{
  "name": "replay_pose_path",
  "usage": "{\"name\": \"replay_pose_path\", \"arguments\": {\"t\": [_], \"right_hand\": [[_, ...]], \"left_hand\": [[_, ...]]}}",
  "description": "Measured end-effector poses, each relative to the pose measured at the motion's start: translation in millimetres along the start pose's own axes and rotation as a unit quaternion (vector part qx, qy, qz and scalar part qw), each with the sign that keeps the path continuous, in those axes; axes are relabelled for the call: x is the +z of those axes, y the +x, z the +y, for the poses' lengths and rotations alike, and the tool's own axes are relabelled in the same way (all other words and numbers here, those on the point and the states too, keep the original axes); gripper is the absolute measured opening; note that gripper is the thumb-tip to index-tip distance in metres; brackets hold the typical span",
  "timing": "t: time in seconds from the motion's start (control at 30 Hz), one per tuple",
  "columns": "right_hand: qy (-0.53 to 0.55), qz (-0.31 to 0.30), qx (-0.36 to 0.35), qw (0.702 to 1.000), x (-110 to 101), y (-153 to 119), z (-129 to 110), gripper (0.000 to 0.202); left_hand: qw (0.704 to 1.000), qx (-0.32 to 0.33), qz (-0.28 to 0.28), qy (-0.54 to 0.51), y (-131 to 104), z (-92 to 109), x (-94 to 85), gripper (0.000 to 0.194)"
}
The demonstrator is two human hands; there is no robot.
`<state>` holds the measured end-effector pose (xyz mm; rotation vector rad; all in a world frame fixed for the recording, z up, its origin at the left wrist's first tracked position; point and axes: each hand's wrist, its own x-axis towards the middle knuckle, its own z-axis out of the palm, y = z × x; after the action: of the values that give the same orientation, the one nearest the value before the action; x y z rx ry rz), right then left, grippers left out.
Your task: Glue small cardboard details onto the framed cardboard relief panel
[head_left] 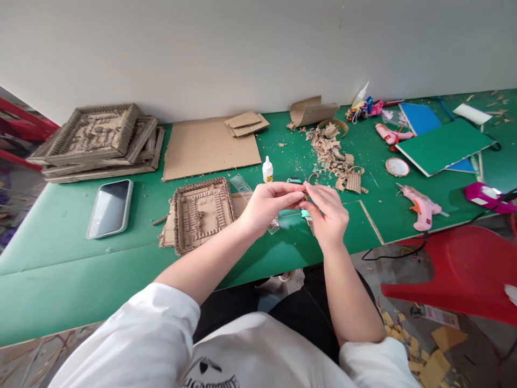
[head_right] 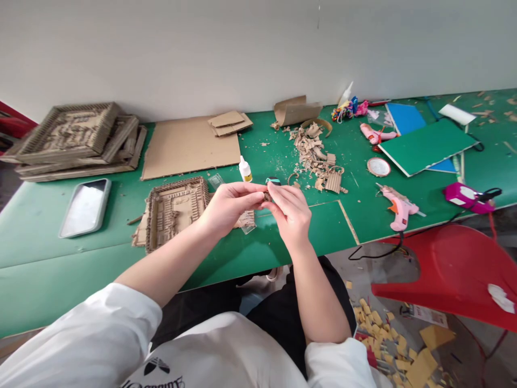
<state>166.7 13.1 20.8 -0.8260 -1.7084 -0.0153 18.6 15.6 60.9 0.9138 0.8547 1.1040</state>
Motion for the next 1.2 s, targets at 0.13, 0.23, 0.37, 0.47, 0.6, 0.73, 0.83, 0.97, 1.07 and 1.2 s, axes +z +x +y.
{"name": "replay_pose_path", "arguments": {"t": [0.13, 0.23, 0.37, 0.47, 0.6, 0.73, 0.83, 0.97, 1.07, 1.2], "right_hand": [[-0.004, -0.006, 0.002, 1.000, -1, 2, -2, 0.041], [0.003, -0.015, -0.003, 1.000, -1, 3, -3, 0.042], [0.015, -0.033, -0.002, 0.999, -2, 3, -4, 0.047], [0.028, -0.031, -0.006, 0.999, -2, 3, -4, 0.048], [0.053, -0.018, -0.007, 0.998, 0, 1, -3, 0.045], [0.088, -0.010, 0.020, 0.996, 4, -3, -2, 0.040], [0.098, -0.020, 0.060, 0.993, 5, -5, -2, 0.035], [0.081, -0.034, 0.044, 0.995, 4, -3, -5, 0.042], [0.069, -0.036, 0.006, 0.997, 1, 1, -6, 0.052], [0.061, -0.037, 0.003, 0.997, -2, 3, -7, 0.055]], "left_hand": [[1.000, -0.005, -0.003, -0.029, 2, -3, -0.6, 0.026], [1.000, 0.007, 0.003, -0.027, 2, -3, -0.3, 0.025], [0.999, 0.023, 0.007, -0.021, 1, -2, 1.2, 0.023], [0.999, 0.028, 0.013, -0.016, 0, -2, 2.0, 0.022], [1.000, 0.028, 0.004, -0.012, 0, -3, 1.7, 0.023], [1.000, 0.025, -0.009, -0.013, 0, -3, 1.3, 0.025], [1.000, 0.020, -0.011, -0.015, 1, -2, 1.0, 0.025], [1.000, 0.028, -0.010, 0.002, 0, 2, 0.9, 0.024], [1.000, 0.027, -0.013, 0.008, -3, 5, 1.9, 0.027], [1.000, 0.018, -0.019, 0.011, -4, 7, 3.1, 0.033]]}}
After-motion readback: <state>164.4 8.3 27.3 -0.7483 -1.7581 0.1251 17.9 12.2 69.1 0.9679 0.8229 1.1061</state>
